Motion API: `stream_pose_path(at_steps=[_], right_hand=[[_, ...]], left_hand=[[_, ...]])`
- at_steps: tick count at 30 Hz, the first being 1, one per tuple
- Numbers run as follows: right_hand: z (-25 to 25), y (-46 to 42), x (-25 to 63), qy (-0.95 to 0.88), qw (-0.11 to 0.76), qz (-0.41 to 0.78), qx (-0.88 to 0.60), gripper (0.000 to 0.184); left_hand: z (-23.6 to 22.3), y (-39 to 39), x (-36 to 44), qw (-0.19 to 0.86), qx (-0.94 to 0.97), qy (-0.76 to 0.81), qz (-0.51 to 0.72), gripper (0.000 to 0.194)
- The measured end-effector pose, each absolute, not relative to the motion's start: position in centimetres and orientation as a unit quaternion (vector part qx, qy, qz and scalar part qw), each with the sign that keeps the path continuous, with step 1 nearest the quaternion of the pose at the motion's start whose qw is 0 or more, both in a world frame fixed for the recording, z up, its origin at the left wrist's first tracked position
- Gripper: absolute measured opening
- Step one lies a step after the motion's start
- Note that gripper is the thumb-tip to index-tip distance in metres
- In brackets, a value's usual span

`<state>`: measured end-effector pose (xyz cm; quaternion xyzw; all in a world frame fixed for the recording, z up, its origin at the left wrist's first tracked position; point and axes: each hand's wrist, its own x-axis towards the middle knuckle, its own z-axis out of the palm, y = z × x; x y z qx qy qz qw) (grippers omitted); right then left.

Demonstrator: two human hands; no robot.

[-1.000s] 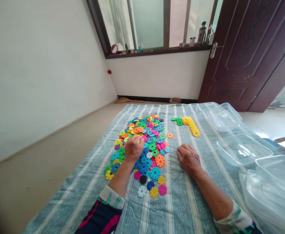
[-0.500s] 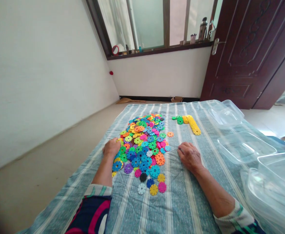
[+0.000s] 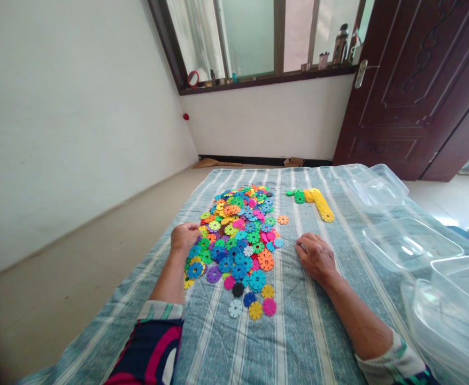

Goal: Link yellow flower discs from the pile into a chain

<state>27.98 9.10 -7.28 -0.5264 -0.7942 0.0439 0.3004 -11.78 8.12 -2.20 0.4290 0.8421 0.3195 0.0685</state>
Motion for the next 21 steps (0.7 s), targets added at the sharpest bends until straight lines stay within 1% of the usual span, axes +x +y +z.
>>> stream_pose_path(at_steps=[5, 9, 17, 21], right_hand=[[-7.4, 9.18, 28.06, -0.795, 0.3, 0.04, -0.526, 0.022], [-7.65, 9.31, 28.17, -0.794, 0.314, 0.037, -0.518, 0.023], [-7.77, 9.41, 28.27, -0.795, 0.321, 0.041, -0.514, 0.024], [-7.73, 9.36, 28.25, -0.796, 0.318, 0.04, -0.514, 0.024]], left_hand=[[-2.56, 8.06, -12.07, 0.083, 0.418, 0.845, 0.323, 0.022], [-2.66, 8.12, -12.07, 0.08, 0.408, 0.85, 0.324, 0.021], [-1.88, 7.68, -11.35, 0.076, 0.426, 0.847, 0.308, 0.01], [-2.02, 7.68, -11.29, 0.08, 0.424, 0.846, 0.312, 0.011]])
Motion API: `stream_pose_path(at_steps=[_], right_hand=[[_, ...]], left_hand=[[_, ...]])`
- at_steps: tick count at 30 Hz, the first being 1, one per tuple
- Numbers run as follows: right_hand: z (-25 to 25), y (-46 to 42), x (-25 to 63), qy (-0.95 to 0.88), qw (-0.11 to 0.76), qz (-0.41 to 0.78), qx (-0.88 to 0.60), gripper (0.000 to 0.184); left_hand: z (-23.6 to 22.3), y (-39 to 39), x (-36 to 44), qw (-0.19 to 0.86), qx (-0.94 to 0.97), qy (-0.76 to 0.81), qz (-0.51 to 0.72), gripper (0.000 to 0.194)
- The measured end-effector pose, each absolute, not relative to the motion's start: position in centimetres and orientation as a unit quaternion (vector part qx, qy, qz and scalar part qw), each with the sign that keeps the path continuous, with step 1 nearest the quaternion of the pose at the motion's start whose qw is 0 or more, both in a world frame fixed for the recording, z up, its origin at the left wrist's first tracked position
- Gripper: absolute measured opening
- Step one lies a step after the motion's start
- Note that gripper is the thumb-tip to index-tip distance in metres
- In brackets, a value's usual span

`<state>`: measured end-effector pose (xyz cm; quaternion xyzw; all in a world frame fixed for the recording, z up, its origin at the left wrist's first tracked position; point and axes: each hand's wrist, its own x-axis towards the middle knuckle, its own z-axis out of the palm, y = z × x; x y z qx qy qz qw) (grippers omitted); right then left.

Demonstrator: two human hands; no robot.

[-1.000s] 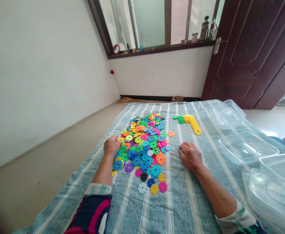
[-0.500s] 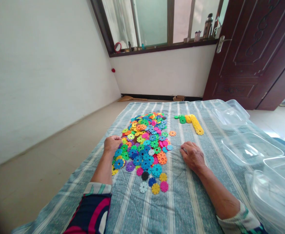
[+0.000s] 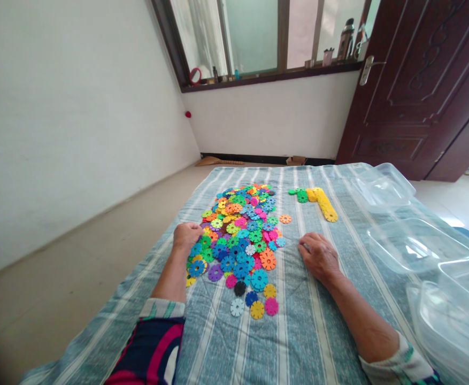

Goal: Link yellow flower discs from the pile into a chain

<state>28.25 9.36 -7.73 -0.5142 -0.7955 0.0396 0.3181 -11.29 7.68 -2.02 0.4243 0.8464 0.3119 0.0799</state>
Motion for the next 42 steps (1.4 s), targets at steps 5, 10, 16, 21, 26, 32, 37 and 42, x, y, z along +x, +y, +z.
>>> stream_pose_path(at_steps=[5, 10, 16, 21, 26, 32, 37, 42], right_hand=[[-7.8, 9.4, 28.2, -0.794, 0.316, 0.042, -0.518, 0.023], [-7.8, 9.4, 28.3, -0.795, 0.315, 0.051, -0.516, 0.023], [-7.7, 9.3, 28.2, -0.793, 0.326, 0.049, -0.512, 0.022], [-7.6, 9.3, 28.2, -0.79, 0.329, 0.052, -0.515, 0.022], [-7.7, 9.4, 28.3, -0.792, 0.327, 0.056, -0.512, 0.022], [-7.4, 9.5, 27.8, -0.771, 0.349, 0.064, -0.529, 0.023], [-6.7, 9.5, 26.7, -0.722, 0.434, 0.139, -0.521, 0.024], [-5.5, 8.7, 25.2, -0.661, 0.491, 0.337, -0.456, 0.031]], left_hand=[[-2.1, 7.8, -11.1, 0.086, 0.428, 0.843, 0.316, 0.016], [-2.0, 7.7, -11.0, 0.092, 0.438, 0.838, 0.312, 0.006], [-2.3, 7.8, -11.3, 0.089, 0.421, 0.843, 0.322, 0.005], [-2.1, 8.0, -11.5, 0.082, 0.407, 0.848, 0.33, 0.006], [-1.5, 7.7, -11.3, 0.079, 0.383, 0.847, 0.359, 0.01], [0.5, 7.7, -10.3, 0.058, 0.41, 0.787, 0.457, 0.017], [2.0, 8.3, -4.1, 0.16, 0.54, 0.684, 0.464, 0.019], [1.1, 7.3, 4.2, 0.252, 0.676, 0.564, 0.401, 0.014]])
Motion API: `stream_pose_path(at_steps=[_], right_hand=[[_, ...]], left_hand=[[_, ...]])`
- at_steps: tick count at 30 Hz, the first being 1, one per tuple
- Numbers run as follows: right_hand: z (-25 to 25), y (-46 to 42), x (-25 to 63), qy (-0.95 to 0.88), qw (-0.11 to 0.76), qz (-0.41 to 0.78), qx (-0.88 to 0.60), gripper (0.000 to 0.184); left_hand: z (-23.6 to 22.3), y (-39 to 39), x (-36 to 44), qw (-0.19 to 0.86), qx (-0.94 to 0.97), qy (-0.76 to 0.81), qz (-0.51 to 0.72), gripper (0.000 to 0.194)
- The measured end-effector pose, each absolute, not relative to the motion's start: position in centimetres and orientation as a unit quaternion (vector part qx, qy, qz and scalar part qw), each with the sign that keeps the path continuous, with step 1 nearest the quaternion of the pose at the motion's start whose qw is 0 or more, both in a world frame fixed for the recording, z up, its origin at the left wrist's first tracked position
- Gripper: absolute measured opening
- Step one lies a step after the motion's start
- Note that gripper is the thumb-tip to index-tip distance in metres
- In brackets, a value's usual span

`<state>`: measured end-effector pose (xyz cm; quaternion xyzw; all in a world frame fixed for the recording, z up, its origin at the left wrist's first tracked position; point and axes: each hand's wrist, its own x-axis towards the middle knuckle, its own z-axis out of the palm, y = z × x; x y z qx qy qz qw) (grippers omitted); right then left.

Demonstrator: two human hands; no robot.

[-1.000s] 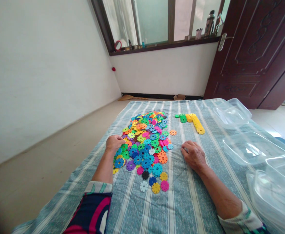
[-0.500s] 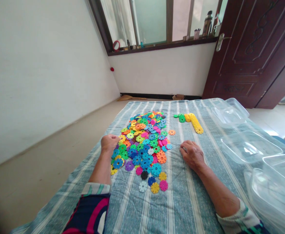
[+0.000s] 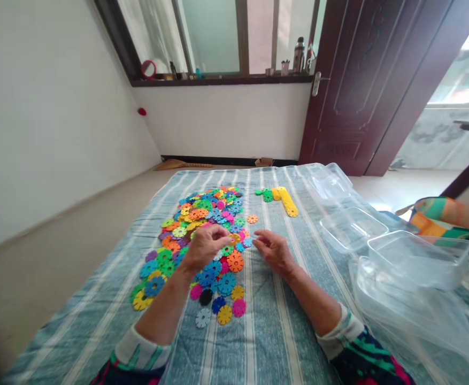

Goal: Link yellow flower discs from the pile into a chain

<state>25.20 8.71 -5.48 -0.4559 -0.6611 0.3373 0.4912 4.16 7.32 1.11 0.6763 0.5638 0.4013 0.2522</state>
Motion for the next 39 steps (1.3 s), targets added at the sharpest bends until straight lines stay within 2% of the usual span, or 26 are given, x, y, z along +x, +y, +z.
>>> stream_pose_path(at_steps=[4, 10, 13, 15, 19, 22, 25, 31, 39], right_hand=[[-4.4, 7.8, 24.3, -0.633, 0.482, 0.447, -0.41, 0.03], [-3.9, 8.4, 24.9, -0.644, 0.46, 0.447, -0.416, 0.028], [-3.3, 10.8, 27.4, -0.66, 0.467, 0.355, -0.468, 0.026], [-2.7, 13.0, 29.8, -0.666, 0.447, 0.242, -0.546, 0.023], [-1.5, 16.8, 33.7, -0.668, 0.284, 0.073, -0.684, 0.027], [-1.3, 18.3, 34.9, -0.689, 0.19, 0.035, -0.698, 0.03], [-1.4, 18.8, 35.1, -0.705, 0.15, 0.023, -0.693, 0.03], [-1.6, 19.4, 34.9, -0.712, 0.138, 0.021, -0.688, 0.031], [-2.9, 20.4, 35.0, -0.683, 0.187, 0.035, -0.705, 0.034]], left_hand=[[-0.6, 6.7, 7.1, 0.253, 0.715, 0.521, 0.391, 0.013], [-1.3, 6.8, 7.1, 0.231, 0.726, 0.507, 0.403, 0.018], [-1.0, 7.2, 6.2, 0.191, 0.719, 0.529, 0.408, 0.023], [-0.6, 7.5, 5.3, 0.161, 0.702, 0.56, 0.409, 0.024], [-0.1, 8.1, 3.3, 0.112, 0.669, 0.612, 0.406, 0.024], [0.1, 8.5, 2.0, 0.092, 0.648, 0.642, 0.399, 0.023], [0.0, 8.7, 1.0, 0.088, 0.632, 0.656, 0.403, 0.025], [-0.5, 9.0, 0.3, 0.087, 0.623, 0.655, 0.418, 0.026], [-0.2, 8.9, 0.0, 0.061, 0.621, 0.666, 0.409, 0.026]])
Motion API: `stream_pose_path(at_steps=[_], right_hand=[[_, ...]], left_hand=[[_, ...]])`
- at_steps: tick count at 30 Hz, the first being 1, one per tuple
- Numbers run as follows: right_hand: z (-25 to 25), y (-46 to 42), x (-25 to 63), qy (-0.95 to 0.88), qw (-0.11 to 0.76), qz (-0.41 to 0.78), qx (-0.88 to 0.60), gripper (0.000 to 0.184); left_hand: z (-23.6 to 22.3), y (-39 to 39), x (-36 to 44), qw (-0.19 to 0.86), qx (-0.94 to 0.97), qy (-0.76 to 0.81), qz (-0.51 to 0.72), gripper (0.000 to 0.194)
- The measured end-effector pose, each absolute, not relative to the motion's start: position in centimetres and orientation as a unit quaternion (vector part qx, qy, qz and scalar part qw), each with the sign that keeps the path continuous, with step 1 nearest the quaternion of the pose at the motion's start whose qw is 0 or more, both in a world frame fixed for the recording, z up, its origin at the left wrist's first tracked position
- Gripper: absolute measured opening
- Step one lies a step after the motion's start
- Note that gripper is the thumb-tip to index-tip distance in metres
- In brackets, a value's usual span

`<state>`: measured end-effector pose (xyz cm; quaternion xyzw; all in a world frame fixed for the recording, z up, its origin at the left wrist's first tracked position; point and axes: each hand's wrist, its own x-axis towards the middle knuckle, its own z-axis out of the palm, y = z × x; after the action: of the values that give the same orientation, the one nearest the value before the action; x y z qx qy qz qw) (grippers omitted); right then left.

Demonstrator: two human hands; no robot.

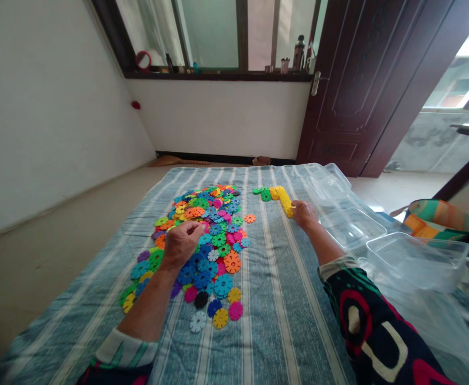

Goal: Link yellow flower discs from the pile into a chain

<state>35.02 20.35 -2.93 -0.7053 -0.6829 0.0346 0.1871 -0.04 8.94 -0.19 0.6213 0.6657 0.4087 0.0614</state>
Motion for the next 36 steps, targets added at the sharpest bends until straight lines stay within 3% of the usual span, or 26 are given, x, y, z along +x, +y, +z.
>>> stream_pose_path(at_steps=[12, 20, 27, 36], right_hand=[[-5.2, 20.3, 36.0, -0.671, 0.203, 0.032, -0.712, 0.042], [-5.2, 16.5, 33.4, -0.683, 0.203, -0.053, -0.7, 0.033], [-4.9, 11.6, 26.7, -0.814, 0.248, -0.05, -0.522, 0.018], [-5.5, 9.0, 22.6, -0.873, 0.309, -0.015, -0.377, 0.025]], left_hand=[[1.7, 8.6, -4.9, 0.034, 0.58, 0.75, 0.316, 0.024], [1.9, 7.7, -8.3, 0.071, 0.581, 0.788, 0.191, 0.014], [1.2, 7.9, -4.2, 0.055, 0.659, 0.739, 0.124, 0.019], [0.9, 7.6, -1.0, 0.028, 0.607, 0.794, 0.026, 0.036]])
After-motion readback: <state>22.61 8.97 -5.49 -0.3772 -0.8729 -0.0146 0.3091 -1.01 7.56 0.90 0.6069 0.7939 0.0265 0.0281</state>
